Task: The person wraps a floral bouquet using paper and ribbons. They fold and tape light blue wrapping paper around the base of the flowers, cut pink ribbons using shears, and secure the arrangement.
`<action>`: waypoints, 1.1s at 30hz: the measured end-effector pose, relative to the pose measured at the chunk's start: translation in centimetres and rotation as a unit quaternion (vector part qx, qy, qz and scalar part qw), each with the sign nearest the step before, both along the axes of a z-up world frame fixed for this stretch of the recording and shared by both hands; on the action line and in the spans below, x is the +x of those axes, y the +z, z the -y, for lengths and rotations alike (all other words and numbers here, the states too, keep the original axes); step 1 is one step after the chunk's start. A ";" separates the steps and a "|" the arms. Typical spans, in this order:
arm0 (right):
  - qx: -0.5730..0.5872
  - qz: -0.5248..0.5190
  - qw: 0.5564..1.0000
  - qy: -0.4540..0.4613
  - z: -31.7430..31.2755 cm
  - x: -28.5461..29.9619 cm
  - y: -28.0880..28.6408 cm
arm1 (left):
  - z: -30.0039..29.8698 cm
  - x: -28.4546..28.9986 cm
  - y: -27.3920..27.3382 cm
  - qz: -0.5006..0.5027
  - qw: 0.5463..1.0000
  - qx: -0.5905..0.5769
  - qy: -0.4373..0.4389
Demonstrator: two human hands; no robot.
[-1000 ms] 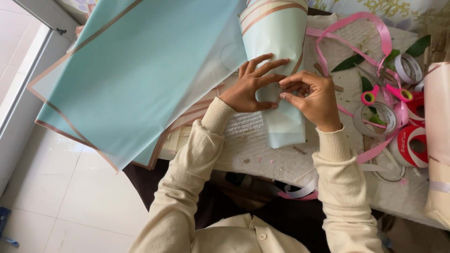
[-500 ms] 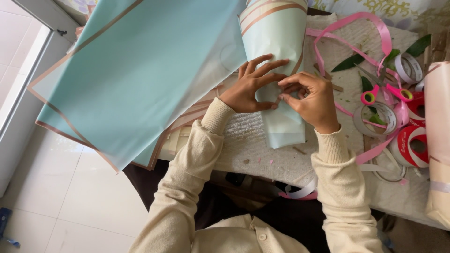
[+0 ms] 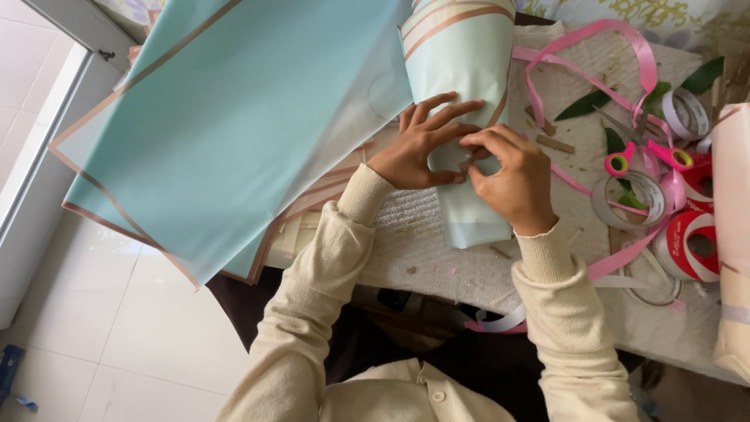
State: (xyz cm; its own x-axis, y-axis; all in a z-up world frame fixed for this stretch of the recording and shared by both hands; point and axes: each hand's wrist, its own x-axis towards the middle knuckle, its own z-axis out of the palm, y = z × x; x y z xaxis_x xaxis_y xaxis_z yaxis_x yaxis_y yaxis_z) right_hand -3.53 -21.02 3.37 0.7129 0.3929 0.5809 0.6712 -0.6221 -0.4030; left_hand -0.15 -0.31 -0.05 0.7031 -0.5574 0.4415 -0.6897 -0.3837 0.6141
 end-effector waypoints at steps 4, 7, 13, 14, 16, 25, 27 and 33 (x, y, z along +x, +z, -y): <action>-0.035 0.042 0.998 -0.044 -0.2 -0.3 0.4 | 0.2 0.0 0.0 0.002 1.000 -0.005 0.003; -0.025 0.025 0.998 -0.053 -0.1 -0.5 0.6 | 0.2 -0.1 0.1 0.002 1.000 -0.012 0.003; -0.014 -0.017 0.996 -0.081 -0.4 -0.8 1.0 | 0.1 0.0 0.1 -0.001 1.000 -0.011 -0.001; -0.005 -0.025 0.996 -0.082 -0.6 -1.0 1.3 | 0.1 0.0 0.0 -0.005 1.000 -0.011 -0.002; 0.002 -0.034 0.995 -0.088 -0.5 -1.1 1.4 | 0.2 0.1 -0.3 -0.004 1.000 -0.013 -0.003; 0.048 -0.020 0.991 -0.119 0.7 0.9 -0.5 | 0.2 0.0 0.0 -0.004 1.000 -0.018 -0.004; 0.063 -0.017 0.990 -0.124 1.0 1.4 -0.8 | 0.2 0.1 -0.1 -0.004 1.000 -0.021 -0.005; 0.114 0.009 0.982 -0.152 1.8 3.3 -2.3 | 0.4 0.3 -0.5 -0.006 0.999 -0.036 -0.011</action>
State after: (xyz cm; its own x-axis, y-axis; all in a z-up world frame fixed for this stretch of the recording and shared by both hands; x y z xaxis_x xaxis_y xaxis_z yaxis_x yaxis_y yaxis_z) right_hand -0.26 -22.85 1.05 0.7660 0.0217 0.6424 0.4769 -0.6893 -0.5454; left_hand 0.11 -0.75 -0.55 0.6961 -0.5408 0.4722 -0.6902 -0.3231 0.6475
